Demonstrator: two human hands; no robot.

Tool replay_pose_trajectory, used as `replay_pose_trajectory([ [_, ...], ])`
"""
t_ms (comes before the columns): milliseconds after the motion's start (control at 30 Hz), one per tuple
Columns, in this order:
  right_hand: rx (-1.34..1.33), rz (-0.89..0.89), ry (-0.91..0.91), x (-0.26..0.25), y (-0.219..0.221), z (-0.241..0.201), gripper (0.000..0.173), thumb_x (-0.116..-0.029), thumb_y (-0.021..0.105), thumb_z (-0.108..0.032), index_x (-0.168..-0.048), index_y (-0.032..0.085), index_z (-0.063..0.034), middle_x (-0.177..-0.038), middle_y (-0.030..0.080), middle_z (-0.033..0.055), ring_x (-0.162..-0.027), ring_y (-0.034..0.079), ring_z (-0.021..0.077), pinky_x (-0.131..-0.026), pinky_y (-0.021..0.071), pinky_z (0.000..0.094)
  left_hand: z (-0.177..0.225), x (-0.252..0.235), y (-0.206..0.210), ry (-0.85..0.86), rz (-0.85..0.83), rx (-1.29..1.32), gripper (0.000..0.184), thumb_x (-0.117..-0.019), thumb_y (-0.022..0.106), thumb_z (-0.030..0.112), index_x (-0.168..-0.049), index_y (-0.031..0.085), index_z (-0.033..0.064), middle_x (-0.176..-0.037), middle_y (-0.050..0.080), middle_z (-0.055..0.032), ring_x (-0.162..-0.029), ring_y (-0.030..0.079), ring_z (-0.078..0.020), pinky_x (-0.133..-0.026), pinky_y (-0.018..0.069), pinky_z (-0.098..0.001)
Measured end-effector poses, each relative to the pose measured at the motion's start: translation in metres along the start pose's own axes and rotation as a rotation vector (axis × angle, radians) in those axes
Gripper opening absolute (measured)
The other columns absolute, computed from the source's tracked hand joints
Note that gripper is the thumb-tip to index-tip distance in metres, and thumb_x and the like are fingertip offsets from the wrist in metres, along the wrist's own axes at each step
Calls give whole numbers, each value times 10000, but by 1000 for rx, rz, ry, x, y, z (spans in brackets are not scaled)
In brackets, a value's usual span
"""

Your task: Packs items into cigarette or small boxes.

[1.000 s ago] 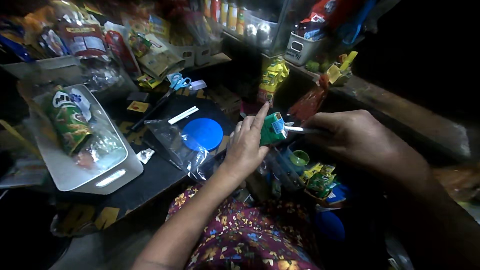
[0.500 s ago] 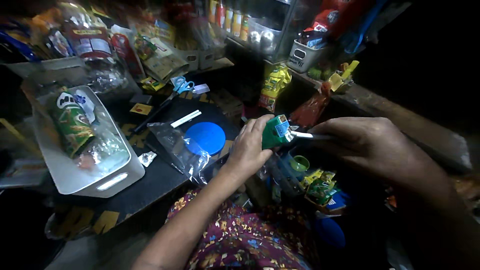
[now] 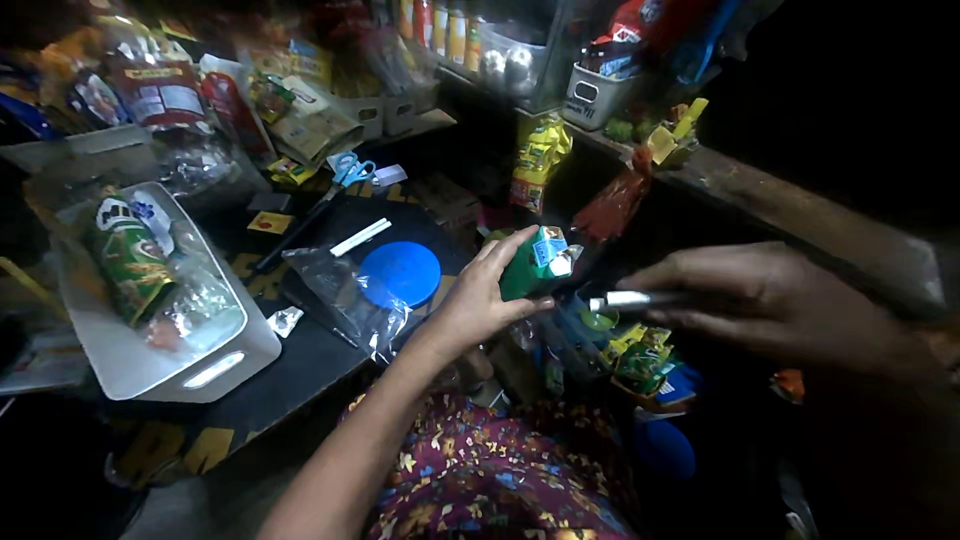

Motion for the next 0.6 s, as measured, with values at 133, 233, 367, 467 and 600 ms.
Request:
replay_pose_trajectory([
  [133,-91,-98,-149,7,17,-7,379,-995,600,-196,-1328,655,-23,-1087,736,53,-953,651,-30,-885,499,95,4,-2,4,6,-64,73,843,-802,830,94,-1539,420,89,-1452,512,-120,-1253,576,-155,-1018,521,-311],
  [233,-109,-123,-100,10,25,-6,515,-994,602,-208,-1475,520,-44,-973,707,56,-809,627,1,-767,519,127,14,-3,9,-56,-98,58,837,-777,811,33,-1522,430,65,-1430,527,-113,-1200,599,-123,-985,530,-279],
  [367,-47,-181,-61,10,28,-4,636,-984,606,-209,-1569,393,-82,-893,678,49,-711,614,75,-670,540,211,13,-4,15,-5,-148,53,825,-782,793,66,-1522,429,66,-1393,560,-91,-1150,616,-87,-949,538,-250],
  [467,-53,-194,-35,13,30,0,662,-963,632,-174,-1571,387,-80,-852,678,62,-674,625,112,-640,552,267,8,-7,20,65,-165,60,832,-774,779,37,-1528,430,77,-1419,546,-91,-1194,599,-99,-972,532,-266],
  [600,-24,-186,-46,20,28,1,630,-955,628,-168,-1543,428,-62,-852,689,55,-679,636,106,-642,554,258,12,-7,25,78,-130,99,785,-770,803,32,-1479,466,13,-1380,564,-107,-1175,606,-75,-991,520,-228],
])
Point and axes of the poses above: each hand's wrist, its own x-axis away from the middle knuckle, its own y-axis out of the palm, z = x × y, the point moved 4 cm from there along -x, towards the middle knuckle
